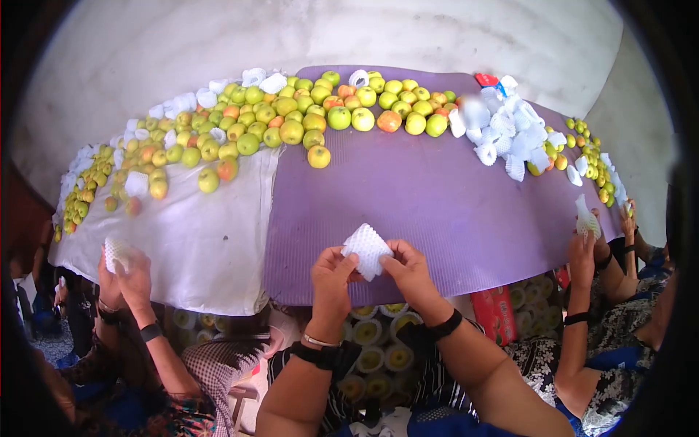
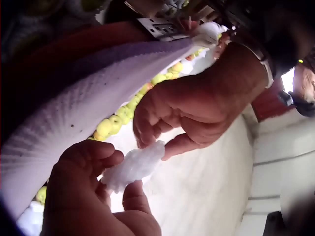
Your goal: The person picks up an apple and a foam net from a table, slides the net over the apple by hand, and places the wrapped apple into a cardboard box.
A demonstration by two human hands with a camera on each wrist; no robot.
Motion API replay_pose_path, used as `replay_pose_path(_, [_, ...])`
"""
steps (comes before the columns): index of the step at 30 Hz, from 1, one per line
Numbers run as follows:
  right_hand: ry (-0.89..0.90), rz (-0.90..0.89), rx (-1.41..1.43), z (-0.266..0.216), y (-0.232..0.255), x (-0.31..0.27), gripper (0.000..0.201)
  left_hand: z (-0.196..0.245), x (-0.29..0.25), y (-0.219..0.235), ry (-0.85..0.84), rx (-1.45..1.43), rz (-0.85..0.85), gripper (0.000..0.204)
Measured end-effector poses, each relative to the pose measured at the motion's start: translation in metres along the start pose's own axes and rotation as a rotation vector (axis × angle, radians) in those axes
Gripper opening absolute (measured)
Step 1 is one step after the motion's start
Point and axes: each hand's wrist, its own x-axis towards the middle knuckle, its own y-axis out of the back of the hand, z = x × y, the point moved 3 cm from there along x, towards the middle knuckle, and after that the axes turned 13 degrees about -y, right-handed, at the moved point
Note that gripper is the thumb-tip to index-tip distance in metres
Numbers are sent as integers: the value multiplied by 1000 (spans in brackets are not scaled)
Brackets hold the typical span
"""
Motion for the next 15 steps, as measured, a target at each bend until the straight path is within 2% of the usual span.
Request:
replay_pose_path(1, [-9, 4, 8, 0, -3, 1, 19, 0, -1, 1, 10, 7, 0, 16])
replay_pose_path(3, [649, 477, -520, -24, -8, -7, 29, 3, 0, 3, -2, 136, 97, 12])
replay_pose_path(5, [670, 316, -580, -22, -11, -1, 38, 6, 2, 5, -45, 329, 32, 11])
replay_pose_path(7, [683, 320, -590, 2, -19, 4, 46, 6, 2, 6, -119, 342, -88, 15])
replay_pose_path(9, [611, 247, -535, 22, -24, 13, 50, -1, 5, 8, -173, 466, -147, 18])
replay_pose_path(10, [582, 219, -488, 21, -25, 14, 50, -11, 10, 20, -219, 585, -176, 19])
replay_pose_path(11, [547, 227, -423, 22, -25, 15, 46, -8, 12, 22, -328, 805, -327, 19])
replay_pose_path(12, [587, 239, -392, 23, -23, 14, 39, -6, 8, 10, -69, 564, -120, 20])
replay_pose_path(14, [625, 262, -360, 20, -16, 14, 32, -26, 20, 30, -45, 479, -165, 21])
replay_pose_path(15, [539, 173, -365, 22, -15, 17, 31, -34, 27, 43, -68, 459, -196, 22])
